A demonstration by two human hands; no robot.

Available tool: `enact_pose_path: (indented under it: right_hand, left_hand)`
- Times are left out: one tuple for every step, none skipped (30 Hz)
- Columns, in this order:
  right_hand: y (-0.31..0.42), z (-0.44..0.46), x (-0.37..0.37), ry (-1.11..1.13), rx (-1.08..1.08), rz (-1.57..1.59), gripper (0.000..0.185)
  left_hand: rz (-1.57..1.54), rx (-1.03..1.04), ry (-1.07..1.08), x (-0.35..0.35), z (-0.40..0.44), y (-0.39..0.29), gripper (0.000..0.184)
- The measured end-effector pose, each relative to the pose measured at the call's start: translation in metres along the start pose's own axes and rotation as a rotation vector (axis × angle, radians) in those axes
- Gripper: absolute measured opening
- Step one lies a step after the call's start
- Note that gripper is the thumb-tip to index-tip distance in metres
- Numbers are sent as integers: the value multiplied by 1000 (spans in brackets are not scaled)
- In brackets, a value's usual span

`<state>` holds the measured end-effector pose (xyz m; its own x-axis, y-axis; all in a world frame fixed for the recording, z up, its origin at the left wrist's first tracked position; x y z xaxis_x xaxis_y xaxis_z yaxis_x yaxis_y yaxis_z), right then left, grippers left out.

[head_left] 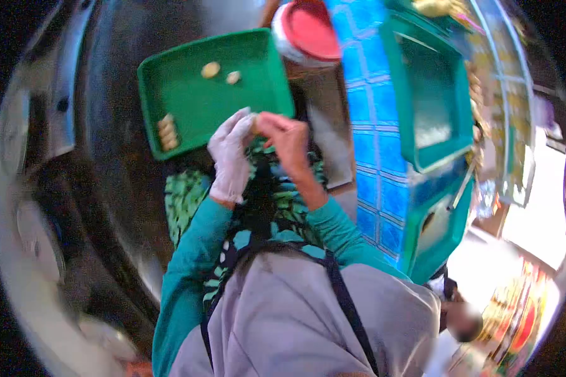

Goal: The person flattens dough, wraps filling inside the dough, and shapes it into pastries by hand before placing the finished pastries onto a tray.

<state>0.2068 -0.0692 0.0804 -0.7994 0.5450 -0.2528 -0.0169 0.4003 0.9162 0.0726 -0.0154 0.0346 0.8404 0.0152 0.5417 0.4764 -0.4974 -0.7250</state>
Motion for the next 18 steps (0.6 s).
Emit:
enact_pose_path:
  right_hand:
    - [-11,3,-4,-14,-2,72,24]
    - [-11,0,-6,3,59,100,23]
    - [-6,-2,-8,12,67,110,23]
    - [4,-5,-9,53,23,125,22]
    - [13,-7,-8,100,-19,140,22]
    - [22,-7,-15,82,-29,139,22]
    - [31,-9,-16,140,-3,127,21]
    - [40,-13,-16,200,24,117,21]
    - [52,-14,-22,194,16,114,21]
    - [72,-18,-27,203,-59,99,20]
    - [94,-23,-33,212,-132,85,20]
    - [122,-31,-44,166,-153,-15,19]
    - [151,-38,-58,108,-246,-20,19]
    - [178,-45,-73,50,-338,-25,18]
    - [211,-59,-98,-101,-472,-120,17]
    - [241,-75,-122,-254,-603,-218,17]
    - [257,-83,-152,-419,-583,-137,16]
    - [264,-89,-182,-584,-563,-53,15]
  left_hand:
    - [55,35,30,9,-5,-11,31]
    - [222,102,46,11,-5,-21,28]
    - [216,112,68,14,-7,-25,27]
    - [274,126,121,18,-9,-30,28]
    - [333,142,167,22,-10,-35,28]
    - [328,143,187,25,-11,-39,28]
    - [226,60,220,30,-13,-36,28]
    - [126,-25,250,34,-16,-33,28]
    - [123,-22,259,40,-20,-42,28]
    - [117,-6,266,51,-27,-53,32]
    - [114,8,272,64,-35,-67,37]
    - [112,9,279,81,-45,-83,37]
    - [49,82,338,107,-59,-111,41]
    - [-14,155,397,123,-68,-134,46]
    - [-12,151,401,126,-70,-143,46]
    - [-87,169,475,136,-74,-153,50]
    - [-166,189,551,145,-77,-160,55]
    - [-65,219,523,139,-69,-159,52]
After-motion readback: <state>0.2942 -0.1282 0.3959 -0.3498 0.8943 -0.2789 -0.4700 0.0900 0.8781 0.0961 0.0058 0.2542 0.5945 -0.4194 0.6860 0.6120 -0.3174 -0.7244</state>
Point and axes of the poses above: each hand's wrist, its own z-axis towards the middle knuckle, its own x-axis out of the palm, y = z × x, the point moved 10 cm from there along z, towards the middle knuckle, and after that the axes turned 8 degrees about x, right-handed, at the moved point
